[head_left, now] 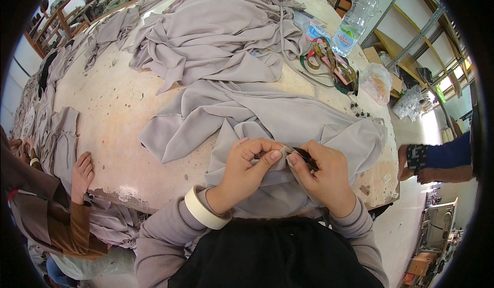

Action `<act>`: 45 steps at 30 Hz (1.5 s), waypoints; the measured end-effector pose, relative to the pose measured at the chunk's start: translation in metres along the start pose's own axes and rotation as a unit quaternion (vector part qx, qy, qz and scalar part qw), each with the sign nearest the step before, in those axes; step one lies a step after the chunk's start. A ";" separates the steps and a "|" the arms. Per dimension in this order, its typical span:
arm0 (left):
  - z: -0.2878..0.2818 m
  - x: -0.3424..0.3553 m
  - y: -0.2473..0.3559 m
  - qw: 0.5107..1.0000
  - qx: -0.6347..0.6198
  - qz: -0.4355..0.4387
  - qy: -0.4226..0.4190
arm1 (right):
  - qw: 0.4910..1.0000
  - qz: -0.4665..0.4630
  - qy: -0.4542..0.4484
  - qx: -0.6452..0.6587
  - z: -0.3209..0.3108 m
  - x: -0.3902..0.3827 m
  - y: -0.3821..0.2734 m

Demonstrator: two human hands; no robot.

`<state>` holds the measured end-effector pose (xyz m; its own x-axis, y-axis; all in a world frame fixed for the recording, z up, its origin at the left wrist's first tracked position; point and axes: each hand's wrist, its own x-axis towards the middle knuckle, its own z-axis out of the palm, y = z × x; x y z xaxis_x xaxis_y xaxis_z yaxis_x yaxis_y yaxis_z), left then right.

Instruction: The person inspects a light gray garment, uses a seam ripper to remove stitches, applies tape to a section, and continues trimming threads. The person handles the garment repeatedly, turning it over and smoothing it on the table.

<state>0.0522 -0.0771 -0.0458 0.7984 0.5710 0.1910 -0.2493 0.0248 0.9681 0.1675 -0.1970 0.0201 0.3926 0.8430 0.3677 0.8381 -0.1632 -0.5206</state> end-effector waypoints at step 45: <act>0.003 -0.003 0.011 0.980 -0.186 -0.074 -0.013 | 0.842 0.195 -0.135 0.485 0.007 0.000 0.016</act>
<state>0.0489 -0.0808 -0.0357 0.8527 0.5187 0.0623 -0.3089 0.4045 0.8608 0.1781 -0.1957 0.0067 0.3565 0.9293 -0.0960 -0.0890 -0.0685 -0.9937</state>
